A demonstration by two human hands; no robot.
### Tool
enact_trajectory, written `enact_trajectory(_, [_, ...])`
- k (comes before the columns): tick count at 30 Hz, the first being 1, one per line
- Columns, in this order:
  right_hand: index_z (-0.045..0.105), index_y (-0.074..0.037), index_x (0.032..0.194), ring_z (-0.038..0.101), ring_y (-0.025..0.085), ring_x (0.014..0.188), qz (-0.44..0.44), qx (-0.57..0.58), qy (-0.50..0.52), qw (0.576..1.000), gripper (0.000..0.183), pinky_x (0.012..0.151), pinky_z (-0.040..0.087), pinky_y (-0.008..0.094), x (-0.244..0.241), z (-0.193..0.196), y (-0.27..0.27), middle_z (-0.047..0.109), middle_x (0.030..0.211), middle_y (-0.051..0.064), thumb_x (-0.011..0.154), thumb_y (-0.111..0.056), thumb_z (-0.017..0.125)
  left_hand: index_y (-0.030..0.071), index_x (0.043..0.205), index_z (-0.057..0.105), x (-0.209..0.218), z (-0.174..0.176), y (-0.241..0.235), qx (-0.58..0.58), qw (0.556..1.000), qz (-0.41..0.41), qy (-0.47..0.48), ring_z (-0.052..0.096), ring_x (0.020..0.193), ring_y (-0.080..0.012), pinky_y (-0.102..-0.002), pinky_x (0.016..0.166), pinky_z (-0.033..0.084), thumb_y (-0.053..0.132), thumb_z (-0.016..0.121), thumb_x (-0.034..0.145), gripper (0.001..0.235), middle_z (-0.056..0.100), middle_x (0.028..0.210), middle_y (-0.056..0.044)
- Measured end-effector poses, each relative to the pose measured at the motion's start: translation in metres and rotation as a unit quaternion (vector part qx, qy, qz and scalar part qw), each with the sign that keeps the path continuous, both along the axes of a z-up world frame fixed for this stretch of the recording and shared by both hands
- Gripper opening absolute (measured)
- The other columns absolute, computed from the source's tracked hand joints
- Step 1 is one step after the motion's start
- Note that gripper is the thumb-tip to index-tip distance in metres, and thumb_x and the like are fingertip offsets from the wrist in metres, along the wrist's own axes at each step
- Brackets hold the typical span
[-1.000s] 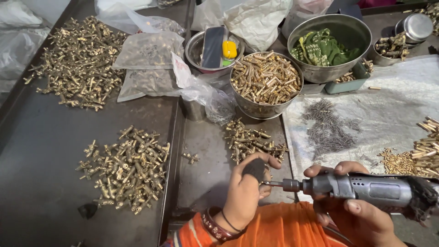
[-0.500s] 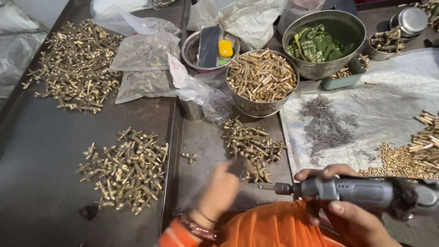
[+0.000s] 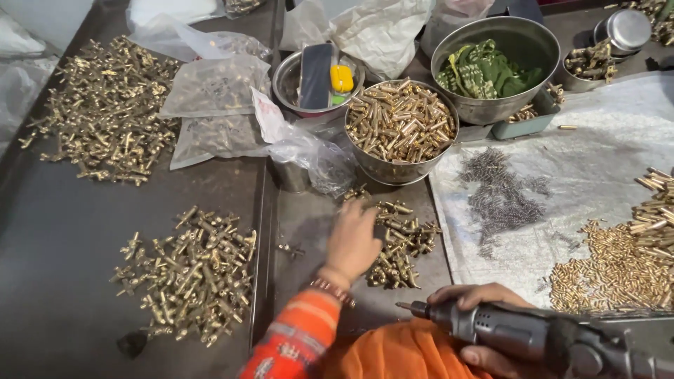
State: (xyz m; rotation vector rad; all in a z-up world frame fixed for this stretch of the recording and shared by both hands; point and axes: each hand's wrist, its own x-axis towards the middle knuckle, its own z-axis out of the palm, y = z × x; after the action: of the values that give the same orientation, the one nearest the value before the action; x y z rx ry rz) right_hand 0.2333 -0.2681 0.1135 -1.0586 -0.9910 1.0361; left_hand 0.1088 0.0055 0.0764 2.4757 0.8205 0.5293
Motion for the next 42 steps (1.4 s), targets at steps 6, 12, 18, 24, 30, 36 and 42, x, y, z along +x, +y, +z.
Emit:
enact_trajectory(6, [0.053, -0.006, 0.132, 0.064, 0.036, 0.128, 0.068, 0.075, -0.052, 0.994, 0.048, 0.102, 0.053, 0.046, 0.012, -0.010, 0.003, 0.059, 0.143, 0.032, 0.092, -0.002, 0.081, 0.001, 0.102, 0.074, 0.048, -0.024, 0.023, 0.064, 0.982, -0.087, 0.156, 0.041, 0.137, -0.0383, -0.055, 0.119, 0.024, 0.009, 0.071, 0.075, 0.028, 0.055, 0.133, -0.020])
enact_trajectory(12, [0.056, -0.003, 0.127, 0.064, 0.039, 0.124, -0.045, 0.032, 0.038, 0.998, 0.048, 0.100, 0.052, 0.050, 0.003, -0.024, -0.002, 0.061, 0.138, 0.034, 0.086, 0.000, 0.082, 0.004, 0.091, 0.076, 0.027, -0.032, 0.039, -0.006, 0.992, -0.104, 0.068, 0.048, 0.132, -0.0338, -0.045, 0.113, 0.039, 0.001, 0.066, 0.074, 0.021, 0.061, 0.126, -0.018])
enact_trajectory(18, [0.057, -0.004, 0.128, 0.062, 0.037, 0.127, -0.094, 0.050, -0.042, 0.993, 0.047, 0.107, 0.049, 0.047, 0.013, 0.007, 0.011, 0.061, 0.139, 0.034, 0.085, 0.005, 0.074, 0.007, 0.103, 0.071, 0.008, -0.058, 0.009, -0.553, 0.778, -0.007, -0.298, 0.068, 0.083, -0.0209, -0.031, 0.074, 0.057, -0.010, 0.051, 0.079, 0.035, 0.069, 0.096, -0.010])
enact_trajectory(24, [0.052, -0.007, 0.130, 0.067, 0.033, 0.114, -0.099, 0.091, 0.014, 0.991, 0.052, 0.094, 0.058, 0.046, 0.014, 0.026, 0.022, 0.055, 0.142, 0.035, 0.084, 0.001, 0.075, 0.004, 0.090, 0.060, 0.009, -0.027, -0.051, -0.705, 0.643, 0.033, -0.299, 0.047, 0.048, -0.0121, -0.026, 0.040, 0.034, 0.018, 0.061, 0.096, 0.015, 0.057, 0.068, -0.004])
enact_trajectory(30, [0.053, -0.006, 0.128, 0.068, 0.033, 0.109, -0.057, 0.049, 0.018, 0.997, 0.050, 0.092, 0.057, 0.045, 0.014, 0.009, 0.008, 0.053, 0.144, 0.036, 0.084, 0.003, 0.075, 0.004, 0.083, 0.066, 0.003, 0.027, -0.066, -0.772, 0.580, 0.070, -0.251, 0.047, 0.043, -0.0141, -0.028, 0.040, 0.031, 0.031, 0.055, 0.094, 0.031, 0.056, 0.061, -0.005])
enact_trajectory(36, [0.053, -0.006, 0.126, 0.066, 0.038, 0.120, -0.068, 0.071, 0.030, 0.995, 0.048, 0.099, 0.056, 0.048, 0.007, 0.021, 0.000, 0.054, 0.142, 0.039, 0.084, 0.004, 0.073, 0.002, 0.076, 0.065, 0.004, 0.042, -0.076, -0.745, 0.608, 0.088, -0.259, 0.035, 0.039, -0.0091, -0.026, 0.036, 0.025, 0.031, 0.057, 0.095, 0.035, 0.044, 0.058, 0.001])
enact_trajectory(42, [0.056, -0.005, 0.124, 0.066, 0.043, 0.123, -0.114, 0.090, 0.034, 0.989, 0.050, 0.103, 0.054, 0.052, -0.003, 0.021, -0.003, 0.060, 0.136, 0.042, 0.080, 0.001, 0.078, 0.003, 0.077, 0.065, 0.004, 0.053, -0.087, -0.719, 0.635, 0.097, -0.266, 0.034, 0.039, -0.0075, -0.024, 0.036, 0.025, 0.041, 0.048, 0.098, 0.047, 0.044, 0.059, 0.001])
